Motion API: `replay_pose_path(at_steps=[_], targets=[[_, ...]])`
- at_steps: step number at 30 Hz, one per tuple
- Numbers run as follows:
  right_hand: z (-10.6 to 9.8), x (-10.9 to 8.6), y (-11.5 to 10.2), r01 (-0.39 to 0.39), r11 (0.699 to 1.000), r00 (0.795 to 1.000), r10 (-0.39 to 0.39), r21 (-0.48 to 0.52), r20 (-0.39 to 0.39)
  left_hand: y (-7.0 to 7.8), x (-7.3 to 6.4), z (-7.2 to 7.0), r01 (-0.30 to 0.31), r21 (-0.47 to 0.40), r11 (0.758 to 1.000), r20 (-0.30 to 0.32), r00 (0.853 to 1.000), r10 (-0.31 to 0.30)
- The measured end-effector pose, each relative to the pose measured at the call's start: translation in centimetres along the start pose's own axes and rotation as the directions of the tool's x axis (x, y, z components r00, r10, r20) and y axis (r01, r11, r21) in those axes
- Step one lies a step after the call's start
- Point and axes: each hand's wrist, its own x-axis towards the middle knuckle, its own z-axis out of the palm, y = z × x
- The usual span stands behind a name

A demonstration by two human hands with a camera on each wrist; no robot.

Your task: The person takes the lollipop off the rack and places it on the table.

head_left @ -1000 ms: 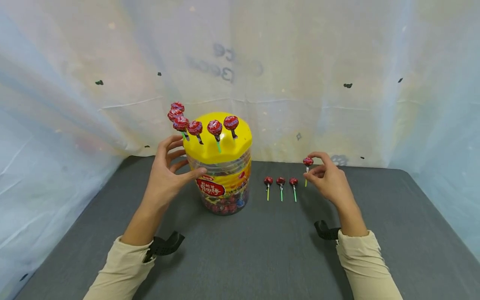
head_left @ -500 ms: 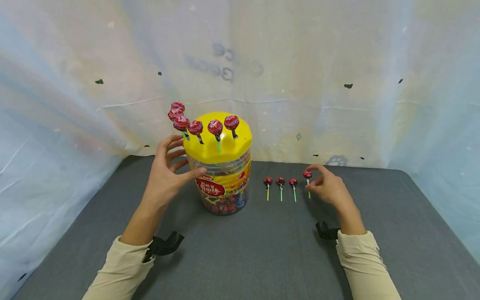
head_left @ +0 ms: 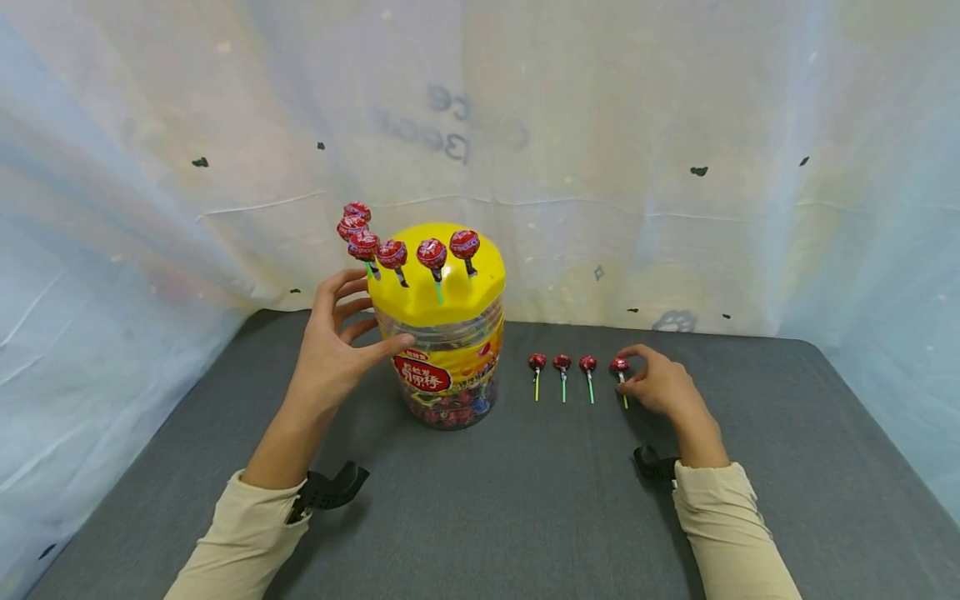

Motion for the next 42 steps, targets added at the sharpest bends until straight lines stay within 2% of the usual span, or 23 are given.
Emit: replay_pose_path(at_steps=[6, 25, 42], targets=[[0.26, 0.17, 0.15, -0.002, 1.000, 1.000, 0.002, 0.011, 0.005, 0.05, 0.01, 0.01, 0.001, -0.005, 1.000, 0.001, 1.000, -0.001], [0.49, 0.43, -0.33, 0.058, 0.997, 0.997, -0.060, 0.046, 0.044, -0.05, 0.03, -0.03, -0.005, -0.001, 1.000, 0.004, 1.000, 0.005], [0.63, 0.54, -0.35, 0.049, 0.998, 0.998, -0.051, 0.036, 0.038, -0.02, 0.05, -0.01, 0.002, -0.012, 1.000, 0.002, 1.000, -0.002]])
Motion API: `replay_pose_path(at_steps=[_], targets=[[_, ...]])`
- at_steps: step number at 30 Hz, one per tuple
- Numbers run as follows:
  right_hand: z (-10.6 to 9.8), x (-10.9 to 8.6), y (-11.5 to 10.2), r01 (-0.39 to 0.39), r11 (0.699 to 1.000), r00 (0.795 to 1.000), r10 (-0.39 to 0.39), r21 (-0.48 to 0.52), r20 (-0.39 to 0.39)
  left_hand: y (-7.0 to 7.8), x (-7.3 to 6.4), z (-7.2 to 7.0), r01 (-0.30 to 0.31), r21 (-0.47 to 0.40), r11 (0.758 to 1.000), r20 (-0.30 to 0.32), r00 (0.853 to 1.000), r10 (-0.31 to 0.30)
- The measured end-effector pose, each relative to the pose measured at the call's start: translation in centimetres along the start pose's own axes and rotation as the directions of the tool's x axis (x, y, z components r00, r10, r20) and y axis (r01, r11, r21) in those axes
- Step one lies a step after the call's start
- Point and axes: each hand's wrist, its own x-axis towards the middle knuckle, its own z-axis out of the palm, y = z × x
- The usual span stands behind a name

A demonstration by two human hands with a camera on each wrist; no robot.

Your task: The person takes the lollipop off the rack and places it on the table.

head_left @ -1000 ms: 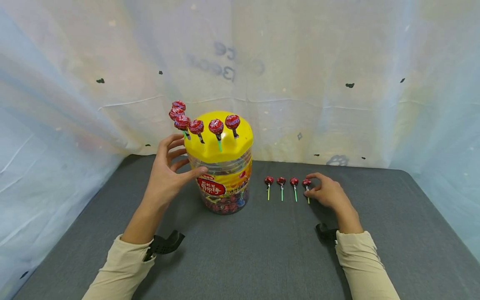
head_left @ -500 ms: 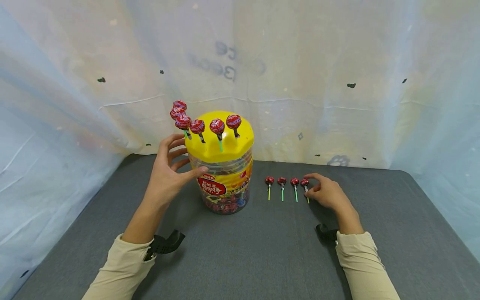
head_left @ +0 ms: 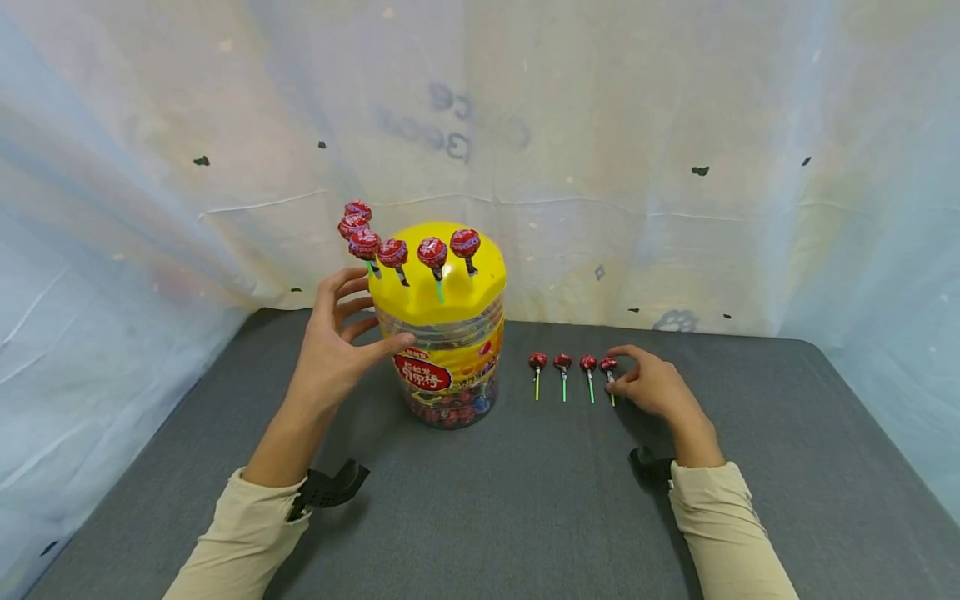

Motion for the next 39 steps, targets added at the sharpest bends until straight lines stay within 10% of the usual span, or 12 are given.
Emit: replay_pose_path(at_steps=[12, 25, 39], targets=[[-2.4, -2.6, -3.2, 0.168, 0.985, 0.982, -0.162, 0.048, -0.100, -0.5, 0.5, -0.3, -0.023, -0.047, 0.999, 0.038, 0.999, 0.025], [-3.3, -6.8, -12.9, 0.514, 0.814, 0.858, -0.480, 0.271, -0.182, -2.1, 1.0, -0.1, -0.009, -0.178, 0.984, 0.121, 0.992, 0.031], [-1.3, -7.0, -15.5, 0.512, 0.788, 0.858, -0.489, 0.342, -0.157, -2.3, 0.4, -0.5, 0.024, -0.189, 0.982, 0.119, 0.993, -0.001]])
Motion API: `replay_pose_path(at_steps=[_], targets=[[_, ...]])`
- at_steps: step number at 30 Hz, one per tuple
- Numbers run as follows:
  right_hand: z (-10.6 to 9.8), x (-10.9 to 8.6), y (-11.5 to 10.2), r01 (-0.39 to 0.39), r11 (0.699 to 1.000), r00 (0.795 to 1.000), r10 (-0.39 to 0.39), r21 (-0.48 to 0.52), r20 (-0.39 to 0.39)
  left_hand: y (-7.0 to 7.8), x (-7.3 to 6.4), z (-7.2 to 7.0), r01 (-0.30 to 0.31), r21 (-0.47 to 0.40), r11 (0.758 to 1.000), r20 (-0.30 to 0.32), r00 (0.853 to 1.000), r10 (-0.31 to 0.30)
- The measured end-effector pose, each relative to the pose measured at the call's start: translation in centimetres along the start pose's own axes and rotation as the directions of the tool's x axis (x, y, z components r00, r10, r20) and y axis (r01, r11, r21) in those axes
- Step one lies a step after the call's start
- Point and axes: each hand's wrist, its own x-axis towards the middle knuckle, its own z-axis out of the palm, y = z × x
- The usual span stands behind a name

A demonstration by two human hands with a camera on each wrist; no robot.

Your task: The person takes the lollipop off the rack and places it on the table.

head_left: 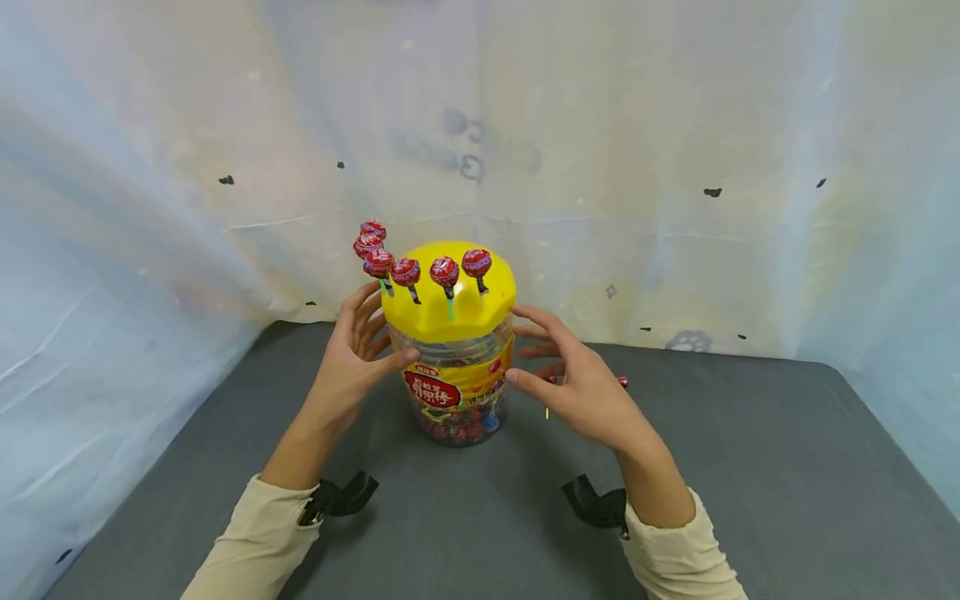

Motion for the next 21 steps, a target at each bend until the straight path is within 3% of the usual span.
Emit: replay_pose_path(at_steps=[14, 21], targets=[[0.9, 0.7, 0.5, -0.013, 0.995, 0.999, 0.016, 0.096, -0.041, -0.1, 0.3, 0.2, 0.008, 0.020, 1.000, -0.007, 1.000, -0.008], [1.2, 1.0, 0.5, 0.005, 0.994, 0.998, 0.002, 0.110, -0.056, 0.3, 0.2, 0.7, 0.030, 0.030, 0.999, -0.054, 0.998, -0.028]])
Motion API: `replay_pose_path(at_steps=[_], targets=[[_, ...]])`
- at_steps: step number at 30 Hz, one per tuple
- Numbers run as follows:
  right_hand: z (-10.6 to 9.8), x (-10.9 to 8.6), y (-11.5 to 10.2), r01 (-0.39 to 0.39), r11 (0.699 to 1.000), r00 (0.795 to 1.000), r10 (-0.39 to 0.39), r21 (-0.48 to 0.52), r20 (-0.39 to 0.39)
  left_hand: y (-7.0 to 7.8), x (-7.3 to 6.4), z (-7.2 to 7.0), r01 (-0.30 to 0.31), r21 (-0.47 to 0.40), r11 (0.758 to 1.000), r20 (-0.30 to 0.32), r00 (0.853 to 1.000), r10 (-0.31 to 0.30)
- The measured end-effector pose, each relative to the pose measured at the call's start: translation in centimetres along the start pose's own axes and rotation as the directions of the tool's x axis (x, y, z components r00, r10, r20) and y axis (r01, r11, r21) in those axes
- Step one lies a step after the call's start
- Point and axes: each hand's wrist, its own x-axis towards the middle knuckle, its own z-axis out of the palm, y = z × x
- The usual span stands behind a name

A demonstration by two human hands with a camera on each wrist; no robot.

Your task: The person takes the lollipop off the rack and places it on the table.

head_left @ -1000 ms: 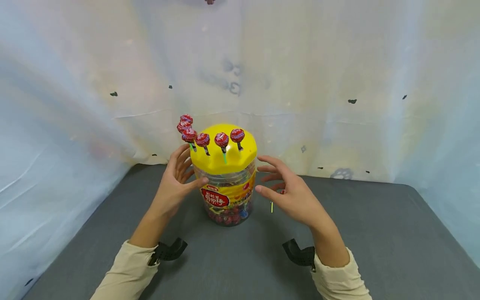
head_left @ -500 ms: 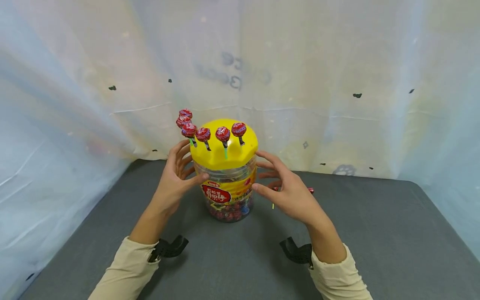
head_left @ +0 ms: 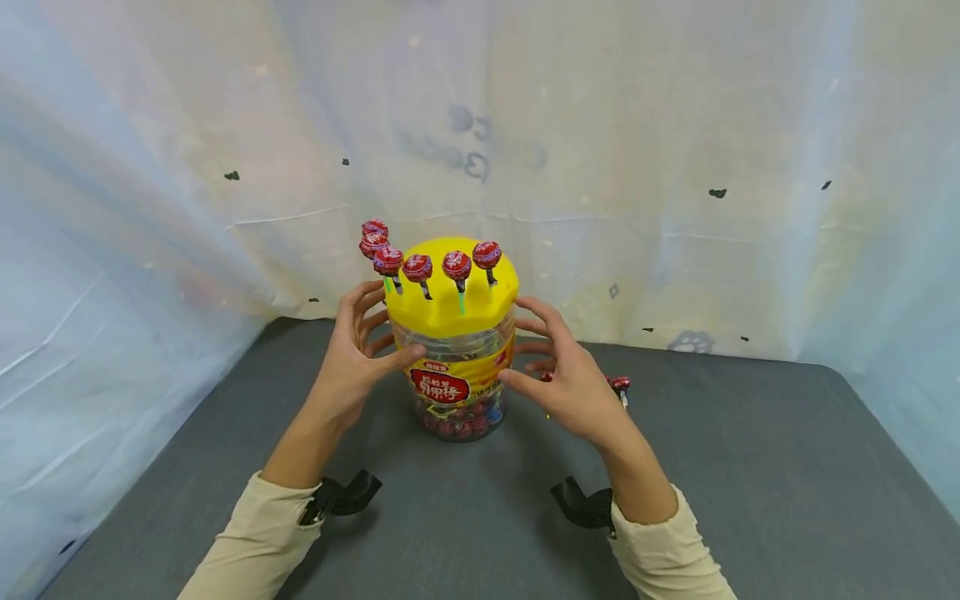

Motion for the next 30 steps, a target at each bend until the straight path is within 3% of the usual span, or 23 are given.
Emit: replay_pose_path(at_steps=[17, 30], targets=[[0.2, 0.5, 0.6, -0.007, 1.000, 1.000, 0.007, -0.010, -0.004, 2.0, -0.9, 1.8, 0.072, 0.014, 0.997, -0.098, 0.993, -0.070], [0.6, 1.1, 1.5, 0.023, 1.000, 1.000, -0.023, -0.001, -0.022, 2.6, -1.5, 2.5, 0.072, 0.068, 0.995, -0.116, 0.991, -0.064]])
